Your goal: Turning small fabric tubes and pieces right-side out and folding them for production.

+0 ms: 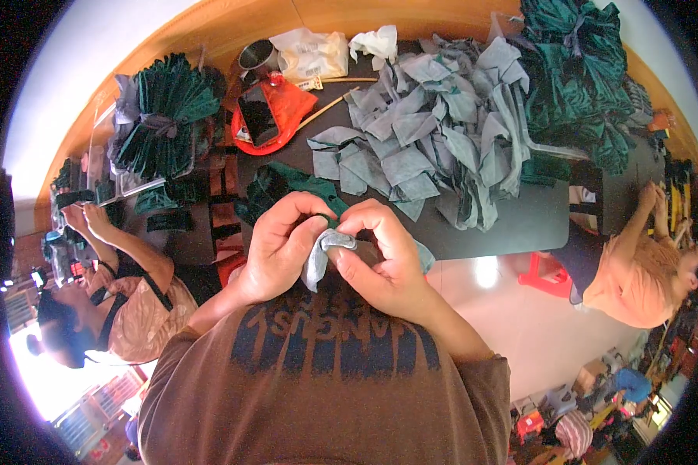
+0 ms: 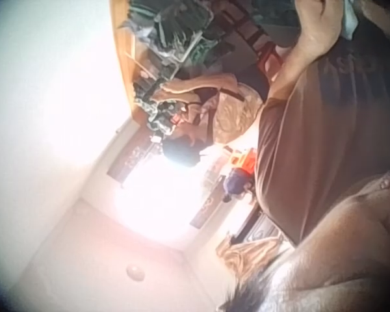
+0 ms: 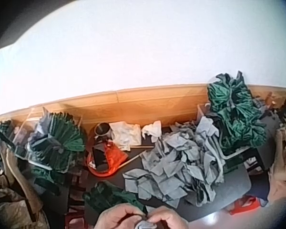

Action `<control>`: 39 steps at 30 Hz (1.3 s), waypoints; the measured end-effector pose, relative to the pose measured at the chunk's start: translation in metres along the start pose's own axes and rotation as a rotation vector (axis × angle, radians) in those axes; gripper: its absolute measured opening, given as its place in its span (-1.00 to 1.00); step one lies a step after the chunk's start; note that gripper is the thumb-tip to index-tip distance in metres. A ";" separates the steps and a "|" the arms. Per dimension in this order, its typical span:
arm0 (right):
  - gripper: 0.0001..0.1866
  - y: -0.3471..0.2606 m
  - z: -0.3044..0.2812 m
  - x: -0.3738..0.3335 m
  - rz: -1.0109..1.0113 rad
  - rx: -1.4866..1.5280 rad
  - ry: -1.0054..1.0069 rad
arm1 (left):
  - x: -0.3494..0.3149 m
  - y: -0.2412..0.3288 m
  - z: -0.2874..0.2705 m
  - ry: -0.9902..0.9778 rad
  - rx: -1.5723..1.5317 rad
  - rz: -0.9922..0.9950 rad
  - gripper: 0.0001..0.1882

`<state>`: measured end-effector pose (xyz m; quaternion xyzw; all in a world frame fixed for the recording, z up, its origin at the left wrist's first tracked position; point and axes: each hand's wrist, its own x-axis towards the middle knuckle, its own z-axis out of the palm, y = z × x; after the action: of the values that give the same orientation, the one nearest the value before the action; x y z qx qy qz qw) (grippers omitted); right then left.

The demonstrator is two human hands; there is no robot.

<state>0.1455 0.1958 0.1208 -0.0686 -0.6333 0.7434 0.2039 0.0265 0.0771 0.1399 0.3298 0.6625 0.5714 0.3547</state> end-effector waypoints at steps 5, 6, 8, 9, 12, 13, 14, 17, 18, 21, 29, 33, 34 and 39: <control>-0.82 0.004 0.003 0.001 0.005 0.115 0.108 | -0.002 0.002 0.003 0.048 -0.163 -0.048 -0.91; -0.82 0.004 0.003 0.001 0.006 0.114 0.108 | -0.003 0.002 0.002 0.062 -0.178 -0.057 -0.92; -0.82 0.002 0.002 0.002 0.006 0.150 0.087 | -0.003 -0.001 -0.002 0.089 -0.094 0.031 -0.94; -0.82 0.002 0.001 0.003 0.007 0.150 0.087 | -0.002 -0.002 -0.004 0.116 -0.010 0.119 -0.94; -0.84 0.006 -0.001 0.005 0.045 0.253 0.017 | -0.001 -0.001 -0.009 0.104 0.040 0.174 -0.94; -0.85 0.008 -0.002 0.006 0.025 0.282 -0.015 | -0.001 -0.001 -0.009 0.104 0.039 0.174 -0.94; -0.86 0.008 -0.002 0.007 0.004 0.310 -0.046 | 0.000 0.000 -0.009 0.098 0.025 0.170 -0.94; -0.87 0.008 0.000 0.008 0.025 0.425 -0.038 | 0.000 0.001 -0.012 0.084 0.054 0.179 -0.95; -0.87 0.008 -0.001 0.007 0.026 0.425 -0.038 | 0.001 0.002 -0.013 0.072 0.095 0.195 -0.95; -0.86 0.009 -0.004 0.006 0.101 0.559 -0.018 | 0.002 0.002 -0.016 0.021 0.107 0.163 -0.95; -0.78 0.006 0.000 0.009 0.287 0.623 0.096 | 0.000 -0.003 -0.008 -0.052 -0.005 0.083 -0.86; -0.78 0.012 -0.001 0.006 0.268 0.637 0.025 | 0.001 0.007 -0.007 0.057 0.047 0.116 -0.88; -0.77 0.013 -0.002 0.006 0.273 0.662 -0.013 | 0.000 0.005 -0.007 0.059 0.048 0.116 -0.88; -0.74 0.007 -0.001 0.007 0.352 0.849 -0.103 | 0.000 0.004 -0.006 0.091 -0.163 0.120 -0.88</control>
<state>0.1383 0.1983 0.1152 -0.0487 -0.2605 0.9628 0.0529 0.0219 0.0743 0.1447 0.3125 0.6085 0.6579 0.3151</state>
